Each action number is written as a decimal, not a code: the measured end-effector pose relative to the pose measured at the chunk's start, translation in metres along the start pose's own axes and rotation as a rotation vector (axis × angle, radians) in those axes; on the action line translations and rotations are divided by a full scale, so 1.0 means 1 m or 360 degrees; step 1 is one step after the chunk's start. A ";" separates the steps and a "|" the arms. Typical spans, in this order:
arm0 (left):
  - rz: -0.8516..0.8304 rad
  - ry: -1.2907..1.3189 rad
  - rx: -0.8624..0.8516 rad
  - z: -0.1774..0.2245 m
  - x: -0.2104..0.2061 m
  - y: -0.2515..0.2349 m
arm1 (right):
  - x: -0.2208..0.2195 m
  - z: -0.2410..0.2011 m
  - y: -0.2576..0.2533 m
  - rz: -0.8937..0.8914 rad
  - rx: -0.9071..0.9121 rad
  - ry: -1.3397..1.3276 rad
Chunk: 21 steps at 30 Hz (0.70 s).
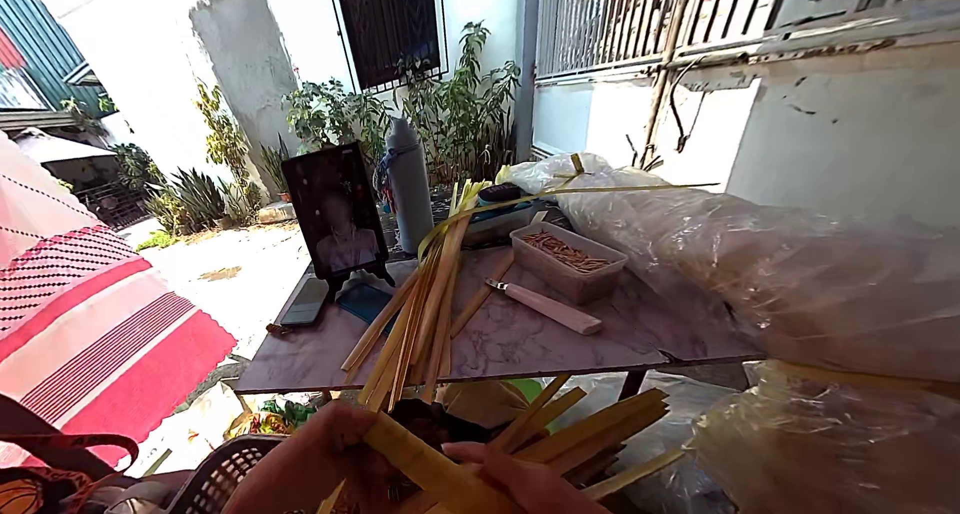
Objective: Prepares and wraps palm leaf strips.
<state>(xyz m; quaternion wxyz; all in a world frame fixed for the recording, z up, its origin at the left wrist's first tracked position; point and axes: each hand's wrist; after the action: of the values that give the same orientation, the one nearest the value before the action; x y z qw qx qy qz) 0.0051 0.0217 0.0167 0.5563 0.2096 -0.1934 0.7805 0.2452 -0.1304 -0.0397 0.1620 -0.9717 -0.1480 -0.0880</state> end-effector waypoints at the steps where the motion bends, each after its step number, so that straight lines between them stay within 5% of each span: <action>1: 0.0031 -0.0093 0.0012 0.009 -0.010 -0.004 | -0.006 -0.002 -0.007 0.0184 0.0237 0.0263; 4: 0.0174 -0.0342 -0.0132 0.024 -0.037 -0.015 | -0.018 -0.003 -0.030 0.0654 0.0804 0.0776; 6: 0.0305 -0.0397 -0.0213 0.023 -0.045 -0.016 | -0.019 -0.001 -0.036 0.0785 0.0928 0.0937; 11: 0.0593 0.0007 -0.0180 0.015 -0.060 -0.017 | -0.018 -0.001 -0.039 0.0777 0.0877 0.0992; 17: 0.0666 0.0643 -0.0564 -0.029 -0.059 -0.023 | -0.016 0.001 -0.056 0.0654 0.0860 0.0709; 21: 0.0727 0.0682 -0.0533 -0.045 -0.034 -0.009 | 0.037 0.011 -0.077 0.0584 0.0867 0.1008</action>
<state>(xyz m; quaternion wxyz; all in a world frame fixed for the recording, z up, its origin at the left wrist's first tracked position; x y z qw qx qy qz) 0.0189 0.0217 -0.0388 0.4220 -0.1017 -0.2396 0.8684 0.2570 -0.0473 -0.0194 0.4617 -0.8290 0.0656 -0.3086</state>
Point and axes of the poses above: each hand's wrist, its own y-axis away from the middle knuckle, its own x-axis out of the back of the hand, z = x × y, and after that the axes turned 10 degrees about -y, right-handed
